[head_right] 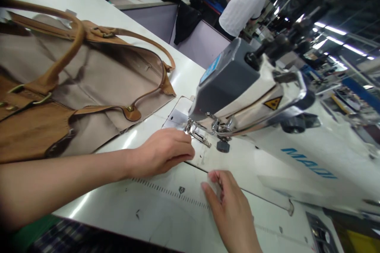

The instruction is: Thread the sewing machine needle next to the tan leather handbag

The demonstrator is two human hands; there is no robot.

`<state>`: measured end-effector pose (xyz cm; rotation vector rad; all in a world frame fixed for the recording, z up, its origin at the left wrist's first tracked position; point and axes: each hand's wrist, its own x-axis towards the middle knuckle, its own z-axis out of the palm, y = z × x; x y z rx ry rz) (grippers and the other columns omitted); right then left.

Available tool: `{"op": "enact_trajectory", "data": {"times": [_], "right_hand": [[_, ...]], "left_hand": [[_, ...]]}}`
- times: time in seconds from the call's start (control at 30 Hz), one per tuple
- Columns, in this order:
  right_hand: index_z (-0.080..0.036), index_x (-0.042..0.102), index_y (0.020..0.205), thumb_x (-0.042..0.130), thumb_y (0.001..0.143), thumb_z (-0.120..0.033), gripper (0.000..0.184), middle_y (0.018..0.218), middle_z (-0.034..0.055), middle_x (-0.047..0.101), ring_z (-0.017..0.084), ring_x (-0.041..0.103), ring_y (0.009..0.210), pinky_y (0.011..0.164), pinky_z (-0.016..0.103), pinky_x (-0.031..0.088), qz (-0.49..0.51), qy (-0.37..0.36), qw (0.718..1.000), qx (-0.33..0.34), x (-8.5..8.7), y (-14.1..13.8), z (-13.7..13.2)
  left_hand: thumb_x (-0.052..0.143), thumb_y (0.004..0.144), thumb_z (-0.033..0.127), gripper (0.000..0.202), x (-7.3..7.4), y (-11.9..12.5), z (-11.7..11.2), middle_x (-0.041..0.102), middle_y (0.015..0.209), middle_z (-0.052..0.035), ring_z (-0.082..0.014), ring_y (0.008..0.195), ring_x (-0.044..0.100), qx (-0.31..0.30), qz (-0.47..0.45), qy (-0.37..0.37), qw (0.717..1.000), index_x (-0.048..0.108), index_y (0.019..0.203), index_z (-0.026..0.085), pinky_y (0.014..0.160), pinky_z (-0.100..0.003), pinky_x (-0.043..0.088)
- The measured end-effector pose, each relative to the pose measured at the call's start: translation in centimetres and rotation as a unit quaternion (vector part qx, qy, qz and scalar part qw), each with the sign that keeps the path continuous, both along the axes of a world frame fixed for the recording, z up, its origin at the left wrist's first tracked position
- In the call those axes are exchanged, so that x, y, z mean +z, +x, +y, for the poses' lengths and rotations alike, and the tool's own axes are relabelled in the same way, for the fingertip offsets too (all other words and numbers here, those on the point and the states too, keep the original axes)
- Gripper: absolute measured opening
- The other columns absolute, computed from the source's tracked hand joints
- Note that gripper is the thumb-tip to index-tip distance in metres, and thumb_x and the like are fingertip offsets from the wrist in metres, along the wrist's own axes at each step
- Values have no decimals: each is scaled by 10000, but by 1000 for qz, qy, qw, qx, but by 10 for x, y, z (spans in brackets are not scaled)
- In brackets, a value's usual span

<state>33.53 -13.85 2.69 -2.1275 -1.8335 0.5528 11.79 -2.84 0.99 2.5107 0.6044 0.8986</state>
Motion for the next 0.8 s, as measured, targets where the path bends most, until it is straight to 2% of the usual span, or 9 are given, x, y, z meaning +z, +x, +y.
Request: {"op": "enact_trajectory", "data": {"times": [0.07,0.13,0.2,0.33,0.43,0.5,0.57,0.67,0.8], "right_hand": [[-213,558,1140,478,900,-553,424,1041,84,598,256,603,891,640,330,484,-124,50,989,64,5,12,0],[-254,487,1281,337,986,-449,384,1133,69,581,233,594,1009,741,334,498,-159,84,979,97,12,13,0],[-289,481,1302,311,1011,-378,348,1078,34,595,179,608,958,741,287,488,-151,110,976,115,17,4,1],[-259,562,1181,442,987,-389,262,913,-2,599,126,595,716,614,241,439,-131,166,969,125,18,-23,10],[-238,577,1101,465,975,-421,249,902,1,598,139,597,747,639,247,434,-119,168,969,135,13,-32,19],[-239,574,1079,505,940,-489,294,910,0,601,147,589,736,629,250,434,-112,162,973,122,8,-30,25],[-249,585,1046,547,892,-552,342,890,-11,614,152,573,691,601,255,425,-113,153,976,104,5,-25,31],[-260,626,962,517,875,-589,357,838,-21,646,159,562,632,570,269,404,-126,133,980,79,1,-14,45],[-230,679,928,407,875,-623,482,859,40,687,218,604,685,608,318,416,-174,159,970,64,-5,0,75]], "left_hand": [[468,924,175,227,-1,0,4,609,774,-10,-151,726,554,3,-9,-25,1000,642,779,162,652,-283,391],[468,923,173,234,-3,1,7,612,767,-13,-150,730,555,-2,-11,-29,1000,646,771,158,672,-279,393],[470,922,173,232,-4,2,8,612,763,-16,-152,731,552,-6,-10,-26,1000,651,779,156,675,-280,390],[472,918,172,222,-6,4,6,614,761,-17,-154,725,546,-7,-9,-13,1000,656,794,163,670,-283,377],[469,920,183,224,-6,4,5,621,771,-23,-158,736,546,-1,5,-5,1000,657,801,161,675,-289,371],[489,911,194,202,-5,3,8,626,776,-27,-165,737,544,36,27,-17,999,654,800,156,671,-296,363],[527,877,169,155,-5,2,14,626,778,-24,-165,729,537,104,40,-53,992,652,787,154,664,-298,356],[561,813,104,127,-6,2,26,609,766,-15,-152,726,531,189,17,-121,974,658,748,155,654,-281,358],[584,768,91,136,-8,5,38,595,714,-1,-129,668,514,233,-9,-186,955,679,703,162,607,-263,339]]}}
